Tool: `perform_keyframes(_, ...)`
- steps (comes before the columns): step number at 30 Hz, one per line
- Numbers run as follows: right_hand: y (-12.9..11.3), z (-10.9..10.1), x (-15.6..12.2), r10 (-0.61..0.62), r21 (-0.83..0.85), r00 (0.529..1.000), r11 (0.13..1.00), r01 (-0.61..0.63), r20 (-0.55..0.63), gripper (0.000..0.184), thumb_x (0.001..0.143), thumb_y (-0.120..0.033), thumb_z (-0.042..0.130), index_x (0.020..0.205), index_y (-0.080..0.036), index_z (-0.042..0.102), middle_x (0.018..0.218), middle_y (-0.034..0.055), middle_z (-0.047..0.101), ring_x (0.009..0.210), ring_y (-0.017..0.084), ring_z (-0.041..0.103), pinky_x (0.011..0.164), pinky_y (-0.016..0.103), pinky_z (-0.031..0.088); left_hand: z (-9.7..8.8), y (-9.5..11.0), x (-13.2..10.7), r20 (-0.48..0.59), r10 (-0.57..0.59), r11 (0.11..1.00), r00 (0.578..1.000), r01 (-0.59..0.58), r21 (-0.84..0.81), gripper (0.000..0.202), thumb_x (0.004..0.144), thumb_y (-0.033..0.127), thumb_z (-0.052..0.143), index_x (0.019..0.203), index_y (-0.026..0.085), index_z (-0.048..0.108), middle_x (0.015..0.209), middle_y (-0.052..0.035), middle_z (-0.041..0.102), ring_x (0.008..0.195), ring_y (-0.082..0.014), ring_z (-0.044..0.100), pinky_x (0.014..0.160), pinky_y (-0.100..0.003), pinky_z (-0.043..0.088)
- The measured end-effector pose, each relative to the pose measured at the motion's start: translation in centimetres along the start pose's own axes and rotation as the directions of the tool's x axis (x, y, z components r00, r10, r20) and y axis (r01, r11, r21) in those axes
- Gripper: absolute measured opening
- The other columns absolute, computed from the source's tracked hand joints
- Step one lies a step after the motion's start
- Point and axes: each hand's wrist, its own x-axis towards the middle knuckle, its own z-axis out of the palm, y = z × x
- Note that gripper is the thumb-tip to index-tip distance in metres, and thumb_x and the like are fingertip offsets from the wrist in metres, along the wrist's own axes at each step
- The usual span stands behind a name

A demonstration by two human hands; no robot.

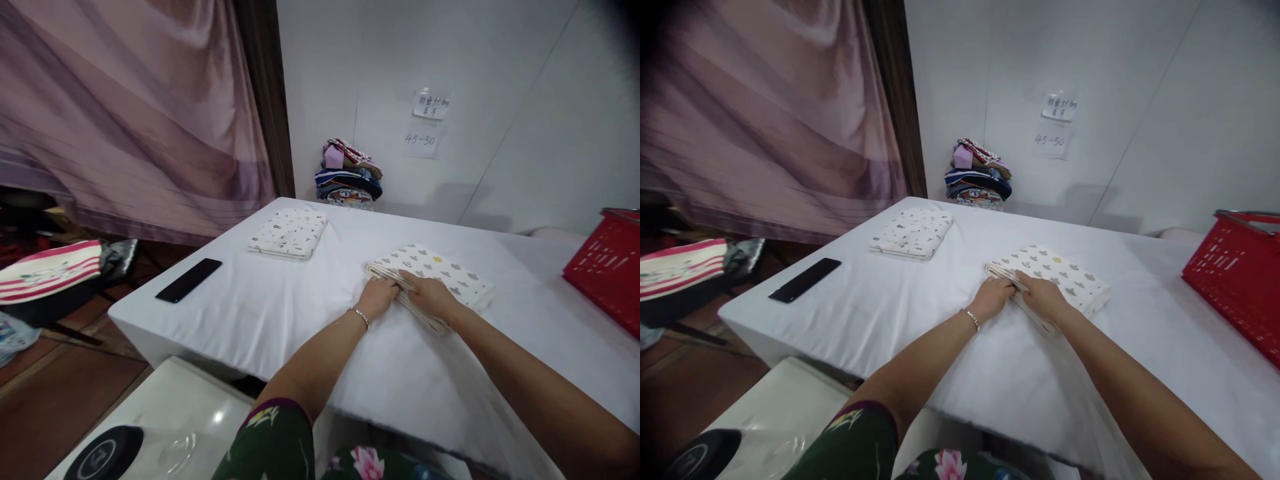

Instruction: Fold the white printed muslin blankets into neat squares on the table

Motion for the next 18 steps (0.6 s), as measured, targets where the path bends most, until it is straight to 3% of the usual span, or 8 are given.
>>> perform_keyframes(7,-0.2,-0.5,0.0,0.013,-0.022,1.0,1.0,-0.012,0.024,0.06,0.079,-0.021,0.04,0.139,-0.021,0.034,0.103,0.009,0.066,0.092,0.025,0.06,0.074,0.031,0.04,0.3,-0.5,0.8,0.11,0.205,0.938,0.973,-0.228,0.261,0.024,0.088,0.016,0.038,0.088,0.016,0.063,0.091,-0.0093,0.061,0.087,-0.0212,0.055,0.081,-0.036,0.036)
perform_keyframes(18,-0.5,-1.6,-0.1,0.037,-0.005,0.997,0.999,-0.037,0.062,0.058,0.08,-0.023,0.042,0.137,-0.021,0.037,0.101,0.0091,0.066,0.092,0.024,0.06,0.075,0.03,0.041,0.1,-0.9,1.3,0.123,0.285,0.915,0.951,-0.308,0.259,0.022,0.088,0.015,0.039,0.085,0.013,0.061,0.091,-0.0123,0.061,0.085,-0.0209,0.057,0.078,-0.036,0.04)
